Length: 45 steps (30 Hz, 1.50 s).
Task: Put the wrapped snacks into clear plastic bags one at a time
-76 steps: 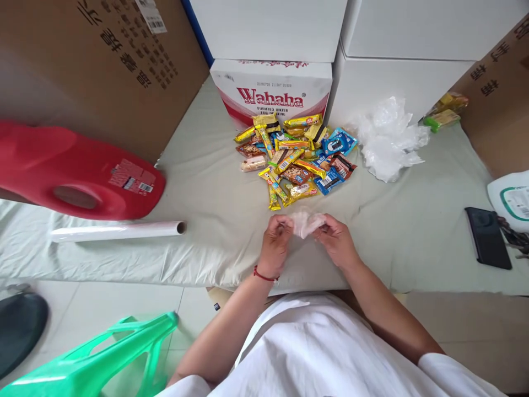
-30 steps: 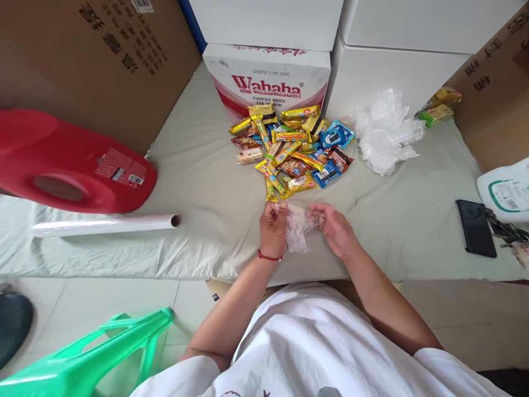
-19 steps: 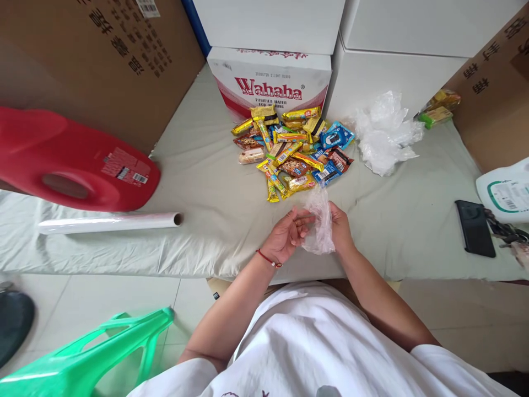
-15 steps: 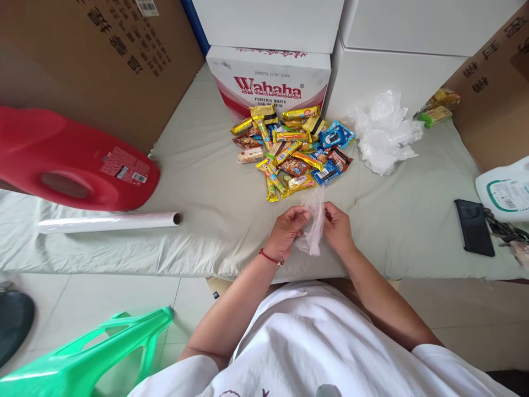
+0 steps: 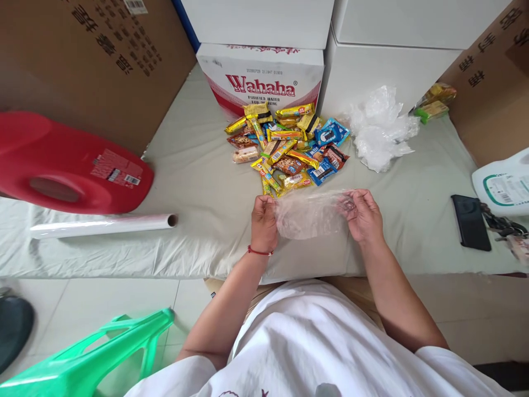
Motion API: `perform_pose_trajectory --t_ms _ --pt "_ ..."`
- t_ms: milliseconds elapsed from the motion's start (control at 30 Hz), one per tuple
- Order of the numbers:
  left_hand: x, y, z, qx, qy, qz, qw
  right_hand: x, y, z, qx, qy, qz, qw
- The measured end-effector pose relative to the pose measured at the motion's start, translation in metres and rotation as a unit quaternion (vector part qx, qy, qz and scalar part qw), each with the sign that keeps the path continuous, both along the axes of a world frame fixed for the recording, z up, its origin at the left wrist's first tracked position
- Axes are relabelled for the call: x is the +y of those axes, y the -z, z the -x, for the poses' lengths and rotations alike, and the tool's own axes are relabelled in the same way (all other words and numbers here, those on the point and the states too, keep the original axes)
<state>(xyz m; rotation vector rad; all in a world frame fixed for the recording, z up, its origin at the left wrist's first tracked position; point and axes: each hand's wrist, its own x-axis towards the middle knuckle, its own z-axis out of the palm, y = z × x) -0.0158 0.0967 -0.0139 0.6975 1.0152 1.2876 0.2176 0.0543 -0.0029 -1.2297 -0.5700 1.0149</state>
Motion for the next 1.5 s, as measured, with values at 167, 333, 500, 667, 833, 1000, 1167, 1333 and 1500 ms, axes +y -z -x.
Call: perform_pose_trajectory --t_ms 167,333,500,667,833,1000,1167,1333,1500 --pt "0.004 0.008 0.011 0.04 0.004 0.005 0.999 0.005 -0.003 -0.007 -0.08 0.049 0.023 0.995" --pt "0.008 0.01 0.022 0.023 -0.006 0.044 0.999 -0.022 -0.026 -0.023 -0.202 0.014 -0.117 0.972" --pt "0.013 0.011 0.03 0.002 0.02 0.068 0.997 -0.071 -0.068 -0.047 -0.419 -0.36 -0.192 0.811" --pt "0.02 0.01 0.041 0.001 0.055 0.077 0.995 -0.097 -0.059 -0.073 -0.587 -0.465 -0.145 0.647" --pt "0.016 0.009 0.04 0.024 0.071 0.073 0.995 -0.089 -0.064 -0.1 -0.608 -0.384 -0.098 0.687" --pt "0.008 0.008 0.034 0.025 0.062 0.072 0.995 -0.023 -0.06 -0.052 -0.647 -0.252 -0.134 0.708" --pt "0.001 0.007 0.043 0.009 0.062 0.074 0.995 0.014 -0.035 0.003 -0.667 -0.363 -0.173 0.628" --pt "-0.004 0.01 0.053 -0.002 0.047 0.099 0.994 -0.035 -0.039 0.022 -0.673 -0.398 -0.182 0.597" --pt "-0.012 0.007 0.052 -0.014 0.074 0.095 0.993 -0.039 -0.031 0.03 -0.693 -0.264 -0.14 0.656"
